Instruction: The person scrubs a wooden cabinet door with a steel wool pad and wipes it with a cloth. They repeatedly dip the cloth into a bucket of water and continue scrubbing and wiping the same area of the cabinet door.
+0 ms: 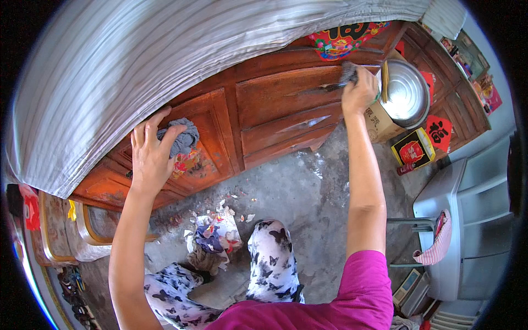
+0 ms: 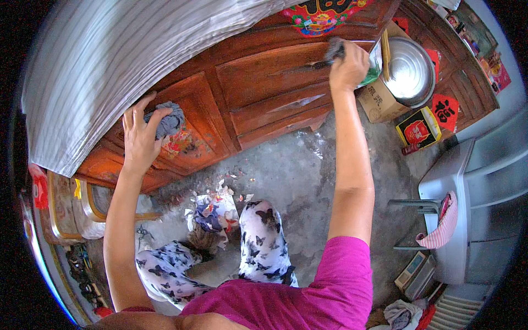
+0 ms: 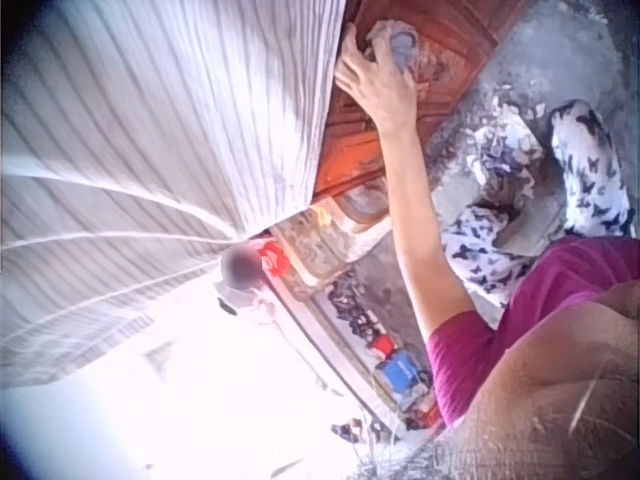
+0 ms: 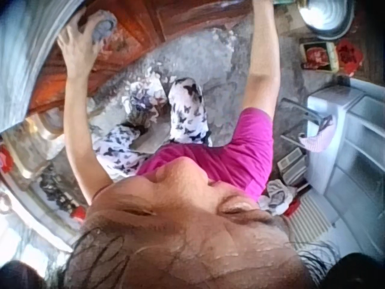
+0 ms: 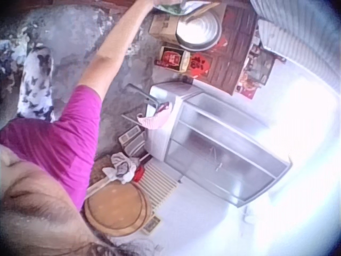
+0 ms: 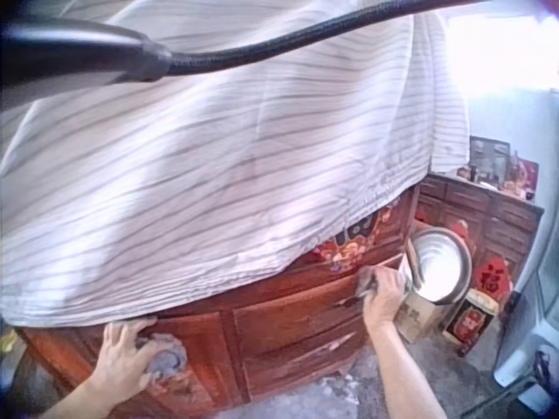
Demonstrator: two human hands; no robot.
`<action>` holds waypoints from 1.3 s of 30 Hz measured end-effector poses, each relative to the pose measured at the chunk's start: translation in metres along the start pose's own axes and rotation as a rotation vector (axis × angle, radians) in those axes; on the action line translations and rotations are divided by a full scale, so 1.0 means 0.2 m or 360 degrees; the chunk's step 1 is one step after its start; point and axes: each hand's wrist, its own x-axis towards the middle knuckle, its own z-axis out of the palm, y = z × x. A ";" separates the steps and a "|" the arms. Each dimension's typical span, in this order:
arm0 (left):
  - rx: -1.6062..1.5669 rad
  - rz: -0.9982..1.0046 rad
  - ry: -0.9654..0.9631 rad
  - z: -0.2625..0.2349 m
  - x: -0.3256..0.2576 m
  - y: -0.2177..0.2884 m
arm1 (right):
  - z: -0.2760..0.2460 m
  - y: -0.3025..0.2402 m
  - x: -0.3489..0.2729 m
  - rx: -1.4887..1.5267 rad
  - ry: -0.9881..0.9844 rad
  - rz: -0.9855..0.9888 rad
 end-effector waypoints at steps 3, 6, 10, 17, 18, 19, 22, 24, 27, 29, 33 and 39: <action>0.0044 0.0014 0.0013 0.01 0.00 0.00 | 0.05 -0.07 -0.04 0.0102 -0.0013 0.0054; 0.0014 -0.0037 -0.0035 0.00 0.00 0.00 | 0.01 -0.48 -0.13 0.0613 -0.0050 -0.0109; -0.0020 -0.0027 -0.0048 -0.03 0.00 0.01 | -0.02 -0.74 -0.13 0.0834 -0.0085 -0.0490; 0.0026 -0.0035 -0.0022 -0.02 0.00 0.01 | 0.05 0.13 -0.01 0.0140 -0.0132 -0.0140; 0.0005 -0.0032 -0.0018 0.00 0.00 0.01 | 0.06 0.25 -0.01 -0.0044 -0.0159 0.0091; 0.0012 -0.0035 -0.0020 0.00 0.00 0.01 | 0.09 0.27 0.01 -0.0084 -0.0129 0.0133; 0.0026 -0.0035 -0.0019 0.01 0.01 0.02 | 0.13 0.19 0.00 -0.0114 -0.0112 0.0376; 0.0052 -0.0031 -0.0013 0.01 0.00 0.00 | 0.07 -0.15 -0.10 0.0346 0.0028 0.0040; 0.0053 -0.0054 -0.0111 -0.02 -0.01 -0.01 | 0.04 -0.51 -0.17 0.0753 -0.0096 -0.0304; 0.0061 -0.0046 -0.0123 -0.02 -0.02 -0.01 | 0.04 -0.50 -0.14 0.0731 -0.0030 -0.0455; 0.0067 -0.0057 -0.0128 -0.03 -0.01 0.01 | 0.13 0.02 -0.07 0.0405 0.0071 -0.0269; 0.0083 -0.0035 -0.0086 0.00 0.02 0.02 | 0.26 0.71 0.07 -0.0192 -0.0037 0.0706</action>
